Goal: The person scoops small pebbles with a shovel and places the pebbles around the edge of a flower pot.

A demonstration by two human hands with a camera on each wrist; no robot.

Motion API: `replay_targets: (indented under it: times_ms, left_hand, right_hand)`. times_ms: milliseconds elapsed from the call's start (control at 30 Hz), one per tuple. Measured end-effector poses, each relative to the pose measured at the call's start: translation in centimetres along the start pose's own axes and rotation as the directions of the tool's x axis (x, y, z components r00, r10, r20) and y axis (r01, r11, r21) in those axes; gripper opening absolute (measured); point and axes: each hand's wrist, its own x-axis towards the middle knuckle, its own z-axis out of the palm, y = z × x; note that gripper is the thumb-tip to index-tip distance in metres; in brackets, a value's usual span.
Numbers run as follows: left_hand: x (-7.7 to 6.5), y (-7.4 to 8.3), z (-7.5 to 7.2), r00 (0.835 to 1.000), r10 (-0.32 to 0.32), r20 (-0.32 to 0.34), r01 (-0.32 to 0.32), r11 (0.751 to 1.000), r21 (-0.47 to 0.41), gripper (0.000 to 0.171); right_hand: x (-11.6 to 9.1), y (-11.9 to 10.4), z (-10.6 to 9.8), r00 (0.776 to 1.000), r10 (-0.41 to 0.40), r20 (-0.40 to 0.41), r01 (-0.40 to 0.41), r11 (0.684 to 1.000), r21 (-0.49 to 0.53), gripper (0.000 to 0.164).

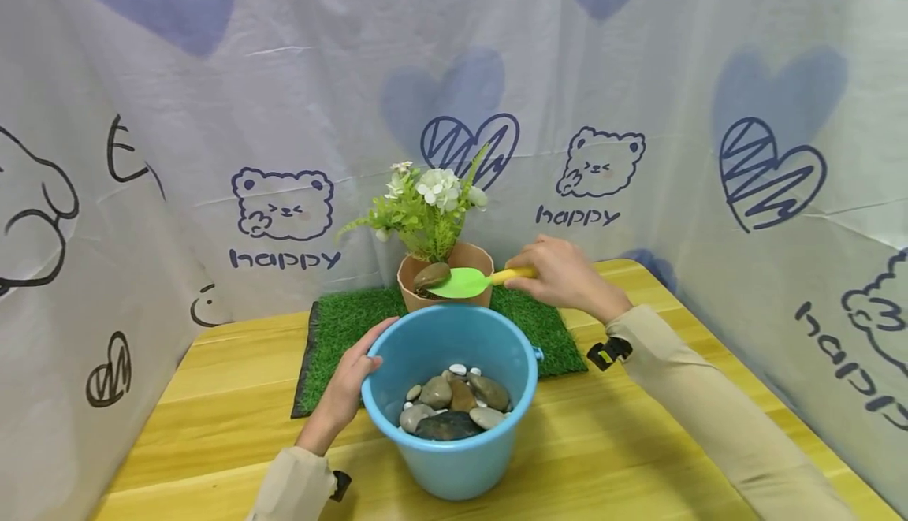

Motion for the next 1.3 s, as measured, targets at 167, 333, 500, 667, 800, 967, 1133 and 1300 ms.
replay_targets:
  times_ms: [167, 333, 500, 667, 800, 967, 1133, 1300]
  left_hand:
    - [0.0, 0.0, 0.1, 1.0, 0.004, 0.001, -0.004, 1.0, -0.006, 0.061]
    - [-0.1, 0.0, 0.0, 1.0, 0.009, -0.012, -0.009, 1.0, -0.002, 0.061]
    - [-0.1, 0.0, 0.0, 1.0, 0.017, -0.01, -0.017, 1.0, -0.004, 0.06]
    - [-0.1, 0.0, -0.1, 1.0, 0.02, -0.015, -0.02, 1.0, 0.001, 0.059]
    - [-0.1, 0.0, -0.1, 1.0, 0.015, -0.018, -0.015, 1.0, 0.004, 0.059]
    - [-0.1, 0.1, -0.1, 1.0, 0.02, -0.015, -0.02, 1.0, 0.009, 0.059]
    - [-0.1, 0.1, 0.0, 0.999, 0.028, -0.018, -0.028, 1.0, 0.006, 0.059]
    - [-0.1, 0.1, 0.0, 0.999, 0.032, -0.023, -0.032, 0.999, -0.001, 0.06]
  right_hand:
    - [0.7, 0.4, 0.5, 0.998, 0.063, 0.021, -0.063, 0.998, 0.003, 0.035]
    - [1.3, 0.7, 0.7, 0.996, 0.083, 0.039, -0.083, 0.996, 0.008, 0.035]
    - [1.8, 0.8, 1.0, 0.994, 0.097, 0.056, -0.098, 0.995, 0.002, 0.035]
    - [2.3, 0.6, 1.4, 0.992, 0.105, 0.077, -0.103, 0.994, -0.024, 0.033]
    - [2.7, 0.3, 1.8, 0.991, 0.101, 0.085, -0.099, 0.995, -0.03, 0.029]
    - [2.7, 0.3, 2.1, 0.992, 0.093, 0.088, -0.091, 0.995, -0.03, 0.025]
    - [2.6, 0.5, 2.2, 0.993, 0.089, 0.082, -0.087, 0.996, -0.027, 0.027]
    - [2.5, 0.6, 2.5, 0.991, 0.109, 0.082, -0.107, 0.994, -0.026, 0.032]
